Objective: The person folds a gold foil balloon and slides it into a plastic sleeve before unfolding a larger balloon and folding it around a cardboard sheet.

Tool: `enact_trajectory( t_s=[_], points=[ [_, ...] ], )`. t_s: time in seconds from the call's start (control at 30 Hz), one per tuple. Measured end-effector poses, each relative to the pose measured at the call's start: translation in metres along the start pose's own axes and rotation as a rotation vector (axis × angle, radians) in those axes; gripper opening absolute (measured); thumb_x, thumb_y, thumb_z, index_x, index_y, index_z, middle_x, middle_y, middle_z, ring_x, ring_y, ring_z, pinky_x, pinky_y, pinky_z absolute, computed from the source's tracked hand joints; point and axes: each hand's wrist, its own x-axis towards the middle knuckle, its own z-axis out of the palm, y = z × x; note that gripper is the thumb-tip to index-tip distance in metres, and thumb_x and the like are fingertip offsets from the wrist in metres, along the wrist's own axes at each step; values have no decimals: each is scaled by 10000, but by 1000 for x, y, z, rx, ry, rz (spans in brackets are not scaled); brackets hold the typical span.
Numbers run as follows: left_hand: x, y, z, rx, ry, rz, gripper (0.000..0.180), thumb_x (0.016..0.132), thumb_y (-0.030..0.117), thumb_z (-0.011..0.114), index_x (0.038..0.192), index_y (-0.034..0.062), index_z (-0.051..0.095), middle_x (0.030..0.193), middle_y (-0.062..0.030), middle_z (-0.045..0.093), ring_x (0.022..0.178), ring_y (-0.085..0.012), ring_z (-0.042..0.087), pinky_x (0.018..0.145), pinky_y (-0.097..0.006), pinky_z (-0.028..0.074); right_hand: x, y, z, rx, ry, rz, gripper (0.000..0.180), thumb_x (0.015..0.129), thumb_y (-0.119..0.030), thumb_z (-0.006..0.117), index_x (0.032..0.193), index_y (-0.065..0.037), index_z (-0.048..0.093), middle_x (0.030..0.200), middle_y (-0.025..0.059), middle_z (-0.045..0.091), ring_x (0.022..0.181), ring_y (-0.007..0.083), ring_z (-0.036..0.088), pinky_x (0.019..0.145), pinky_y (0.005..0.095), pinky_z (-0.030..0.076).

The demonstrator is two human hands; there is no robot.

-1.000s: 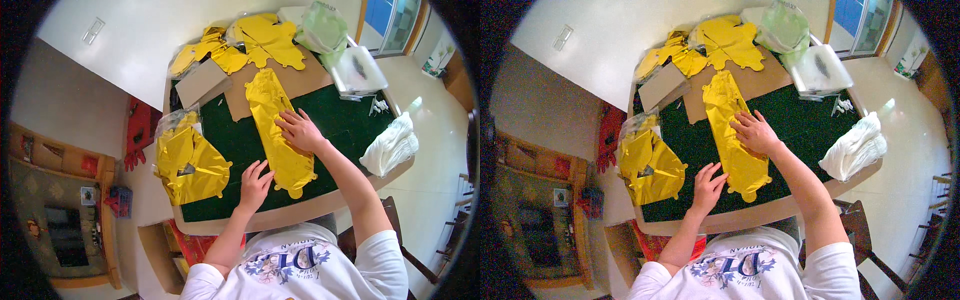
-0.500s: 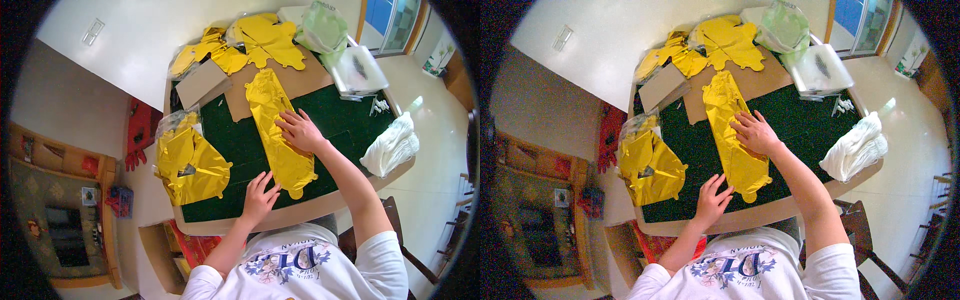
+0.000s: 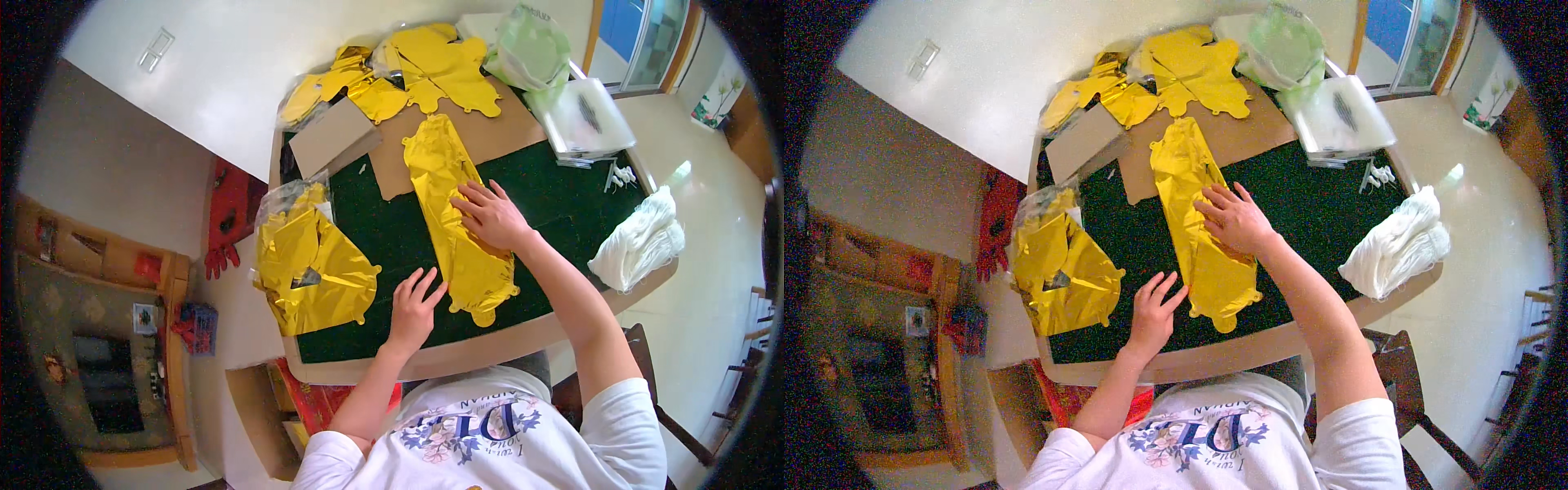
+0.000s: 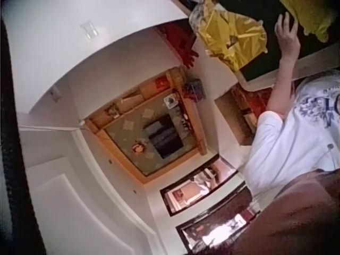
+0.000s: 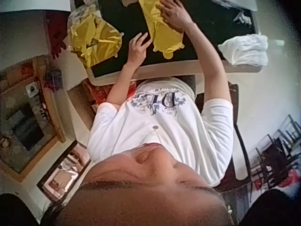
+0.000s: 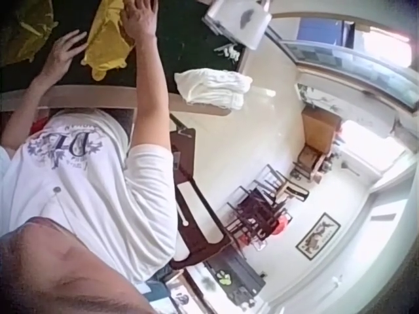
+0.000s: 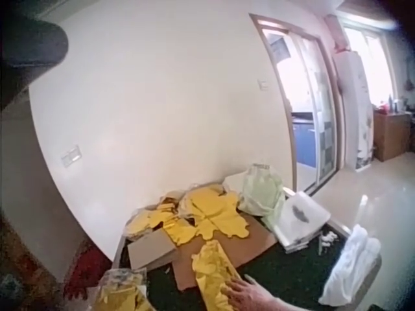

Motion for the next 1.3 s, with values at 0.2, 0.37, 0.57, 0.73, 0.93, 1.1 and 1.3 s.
enact_trajectory(
  t_s=[0.2, 0.37, 0.57, 0.73, 0.93, 1.1, 1.3],
  points=[
    [-7, 4, -5, 4, -62, 14, 483, 745, -31, 583, 1174, 182, 650, 1349, -81, 492, 1267, -319, 422, 1019, -465, 367, 0, 1, -3, -1, -35, 8, 390, 924, -310, 508, 1289, -170, 513, 1383, 92, 473, 1335, 262, 384, 1118, 523, 235],
    [-15, 5, -4, 9, -70, 48, 498, 720, -35, 583, 1154, 197, 664, 1346, -93, 491, 1273, -311, 419, 1017, -464, 369, 1, 0, -1, -12, -46, 12, 405, 923, -319, 511, 1305, -183, 507, 1396, 91, 461, 1340, 259, 378, 1128, 512, 222],
    [-20, 10, -9, -8, -80, 50, 422, 781, 12, 587, 1153, 198, 662, 1343, -103, 493, 1266, -302, 429, 1033, -469, 357, 1, -1, -2, -8, -52, 21, 409, 922, -322, 511, 1307, -186, 506, 1400, 88, 458, 1345, 255, 372, 1128, 515, 220],
    [-16, 10, -15, -70, -70, 97, 407, 773, -4, 597, 1128, 180, 669, 1330, -101, 508, 1266, -303, 435, 1020, -460, 372, 0, 2, -1, -10, -48, 19, 405, 921, -316, 512, 1305, -184, 509, 1398, 91, 461, 1340, 256, 380, 1125, 521, 225],
    [42, -14, -3, -138, 40, -5, 331, 879, 57, 554, 1204, 96, 601, 1363, -103, 489, 1306, -285, 405, 1044, -488, 342, 0, -2, -4, 3, -45, 20, 400, 921, -304, 511, 1297, -170, 512, 1391, 92, 467, 1341, 259, 378, 1118, 523, 241],
    [92, -43, 32, 149, -72, -106, 488, 965, 297, 457, 1393, 68, 405, 1462, -96, 391, 1408, -258, 261, 1116, -582, 173, 3, -4, -8, 6, -130, 60, 404, 936, -290, 492, 1326, -183, 503, 1430, 83, 433, 1373, 240, 330, 1149, 486, 174],
    [132, -71, 38, 200, -74, -166, 549, 967, 341, 432, 1431, 61, 344, 1489, -100, 352, 1412, -284, 249, 1106, -611, 137, 0, 0, -4, 3, -101, 44, 396, 936, -299, 497, 1314, -184, 509, 1433, 81, 432, 1371, 242, 333, 1146, 493, 182]
  ],
)
